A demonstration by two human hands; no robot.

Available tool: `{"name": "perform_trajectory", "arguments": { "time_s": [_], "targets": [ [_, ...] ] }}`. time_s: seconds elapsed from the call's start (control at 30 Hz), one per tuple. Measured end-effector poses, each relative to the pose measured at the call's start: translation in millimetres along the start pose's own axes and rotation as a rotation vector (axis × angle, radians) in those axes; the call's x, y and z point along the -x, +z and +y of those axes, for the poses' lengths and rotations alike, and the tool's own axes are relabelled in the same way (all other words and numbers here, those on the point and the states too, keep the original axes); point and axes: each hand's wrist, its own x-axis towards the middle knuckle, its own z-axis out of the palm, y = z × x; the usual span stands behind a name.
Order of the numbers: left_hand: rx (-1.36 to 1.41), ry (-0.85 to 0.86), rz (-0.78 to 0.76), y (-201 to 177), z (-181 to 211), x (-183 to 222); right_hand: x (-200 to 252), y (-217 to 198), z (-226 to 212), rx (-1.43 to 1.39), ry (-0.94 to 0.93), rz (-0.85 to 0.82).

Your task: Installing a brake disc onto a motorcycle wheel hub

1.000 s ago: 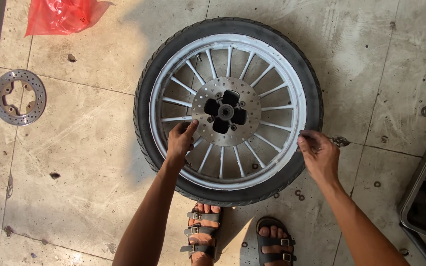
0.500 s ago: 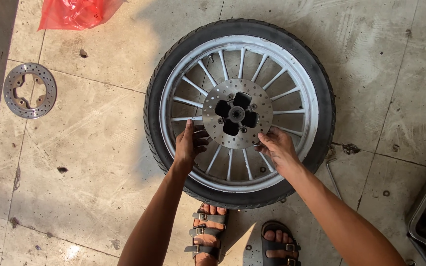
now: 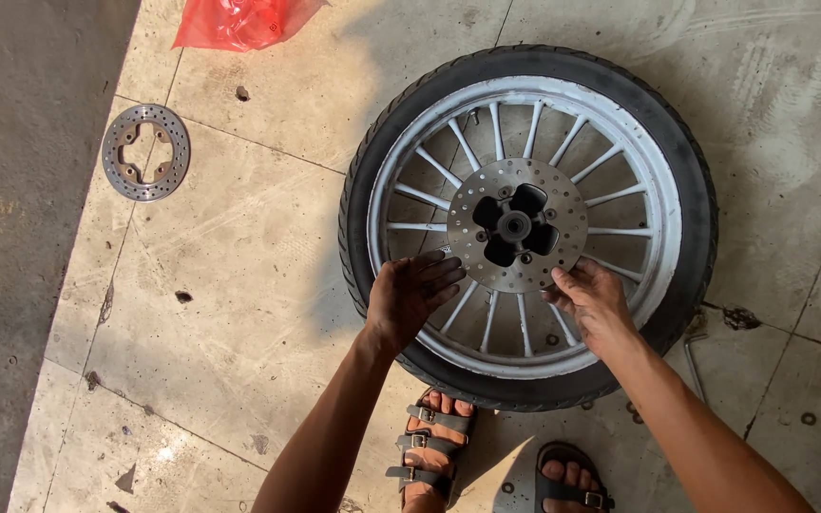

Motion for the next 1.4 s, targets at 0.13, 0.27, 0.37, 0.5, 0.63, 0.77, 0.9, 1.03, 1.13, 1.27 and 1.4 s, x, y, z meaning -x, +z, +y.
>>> {"name": "perform_trajectory", "arguments": {
  "time_s": [0.13,0.27,0.37,0.5,0.63,0.77,0.9,1.03,1.13,1.27,1.4],
  "targets": [
    [-0.003,-0.009,-0.064,-2.3,-3.5,-2.1,-2.5,-0.2,2.4,-0.007,-0.005,-0.014],
    [-0.009,-0.022,-0.16,-15.3,-9.5,-13.0,3.7,9.0,-4.5,-0.024,0.014,0.003],
    [-0.012,-0.022,-0.215,-22.1,-12.9,-19.3,2.9,11.9,0.1,-0.031,0.037,0.007],
    [-0.034,-0.024,-0.214,-21.6,-14.4,-19.9,4.7,16.3,1.3,-0.067,0.063,0.025],
    [-0.075,-0.011,-0.179,-30.3,-25.6,-34.8,-4.4,12.4,12.6,-0.086,0.062,0.031],
    [-0.42,0.21,0.151,-36.8,-37.1,-51.7,3.5,22.2,0.7,-0.08,0.073,0.037],
    [-0.54,0.248,0.148,-20.6,-43.5,-50.8,-1.2,19.9,6.6,-0.087,0.082,0.038],
    [-0.542,0.273,0.134,-10.4,-44.6,-57.6,-2.7,15.1,11.8,-0.091,0.067,0.036],
    [-0.55,0.312,0.144,-10.3,-47.9,-71.1,-1.4,17.5,8.5,-0.077,0.072,0.025],
    [-0.571,0.365,0.13,5.6,-42.3,-70.7,-4.3,16.3,10.8,-0.089,0.064,0.031],
    [-0.64,0.413,0.152,28.9,-31.4,-53.8,-3.5,16.7,8.7,-0.084,0.052,0.028]
  ]
}}
